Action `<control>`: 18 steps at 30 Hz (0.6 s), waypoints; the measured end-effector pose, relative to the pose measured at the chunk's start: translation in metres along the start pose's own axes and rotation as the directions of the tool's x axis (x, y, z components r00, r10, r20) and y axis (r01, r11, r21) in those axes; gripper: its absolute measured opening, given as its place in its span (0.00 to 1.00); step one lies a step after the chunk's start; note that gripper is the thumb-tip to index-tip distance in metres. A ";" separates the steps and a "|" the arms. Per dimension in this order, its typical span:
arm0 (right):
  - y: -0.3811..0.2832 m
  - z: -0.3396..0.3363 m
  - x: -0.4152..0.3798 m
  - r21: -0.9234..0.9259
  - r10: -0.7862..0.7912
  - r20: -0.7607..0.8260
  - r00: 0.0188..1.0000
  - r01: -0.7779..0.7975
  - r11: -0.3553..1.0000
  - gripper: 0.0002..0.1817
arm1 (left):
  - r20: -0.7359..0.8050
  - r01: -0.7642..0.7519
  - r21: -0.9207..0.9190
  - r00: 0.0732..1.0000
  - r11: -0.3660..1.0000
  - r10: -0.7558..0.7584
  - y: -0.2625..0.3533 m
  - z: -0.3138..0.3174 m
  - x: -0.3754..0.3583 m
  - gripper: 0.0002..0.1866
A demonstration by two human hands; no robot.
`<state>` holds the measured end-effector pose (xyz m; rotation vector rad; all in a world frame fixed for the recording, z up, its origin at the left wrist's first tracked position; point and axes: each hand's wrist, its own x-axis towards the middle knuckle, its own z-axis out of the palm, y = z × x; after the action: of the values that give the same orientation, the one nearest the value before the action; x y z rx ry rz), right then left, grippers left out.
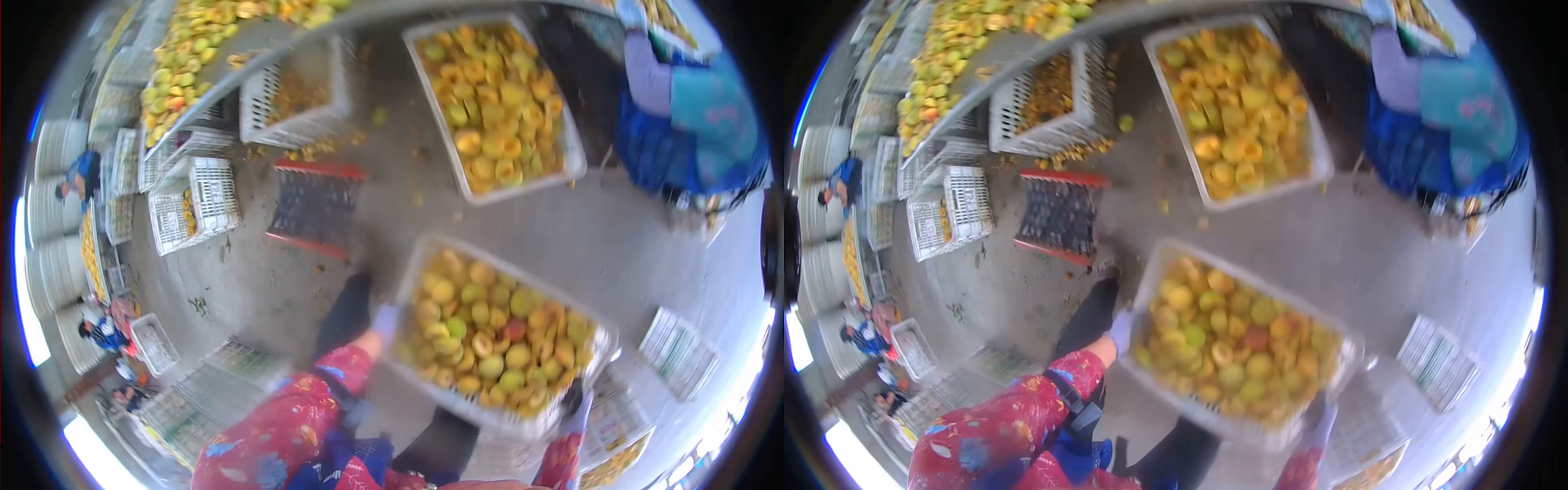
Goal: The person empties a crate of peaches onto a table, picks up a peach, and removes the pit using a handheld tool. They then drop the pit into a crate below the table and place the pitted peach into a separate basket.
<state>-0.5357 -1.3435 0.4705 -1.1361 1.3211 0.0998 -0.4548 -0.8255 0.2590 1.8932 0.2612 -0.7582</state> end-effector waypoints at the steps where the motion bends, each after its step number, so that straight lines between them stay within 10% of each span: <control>1: 0.003 -0.044 -0.016 -0.089 -0.030 0.031 0.999 0.033 0.995 0.15 | 0.155 -0.359 0.293 0.932 0.886 0.326 -0.006 -0.001 -0.007 0.19; 3: -0.018 -0.039 -0.060 -0.063 -0.003 -0.021 1.000 0.002 0.998 0.16 | 0.326 -0.634 0.355 0.772 0.687 0.545 0.008 -0.005 -0.025 0.23; 4: -0.031 -0.018 -0.083 -0.028 0.024 -0.062 0.998 -0.026 0.999 0.16 | 0.396 -0.164 -0.030 0.904 0.986 0.163 0.051 -0.016 -0.041 0.24; 5: -0.043 -0.002 -0.103 -0.009 0.037 -0.080 0.996 -0.038 0.999 0.16 | 0.400 0.403 -0.371 0.882 0.837 -0.247 0.104 -0.030 -0.057 0.25; 9: -0.087 0.064 -0.165 0.078 0.051 -0.076 0.996 -0.045 0.996 0.16 | 0.278 0.362 -0.451 0.925 0.816 -0.258 0.253 -0.112 -0.122 0.26; 11: -0.109 0.097 -0.197 0.088 0.042 -0.053 0.998 -0.037 0.995 0.17 | 0.334 0.382 -0.067 0.879 0.922 -0.340 0.275 -0.155 -0.126 0.23; 13: -0.133 0.128 -0.230 0.104 0.025 -0.013 1.000 -0.024 0.994 0.17 | 0.174 -0.160 0.505 0.981 0.848 0.082 0.261 -0.194 -0.136 0.20; 16: -0.170 0.171 -0.283 0.136 -0.021 0.052 0.998 0.014 0.991 0.18 | -0.131 -0.047 0.456 0.984 0.889 0.119 0.293 -0.275 -0.161 0.17; 18: -0.190 0.198 -0.317 0.169 -0.041 0.096 0.995 0.025 0.985 0.18 | -0.268 0.240 0.252 0.948 0.937 -0.171 0.348 -0.352 -0.183 0.24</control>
<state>-0.3787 -1.1358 0.7988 -0.9975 1.1989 0.0199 -0.2879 -0.6404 0.7241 2.2596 0.5375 -0.7328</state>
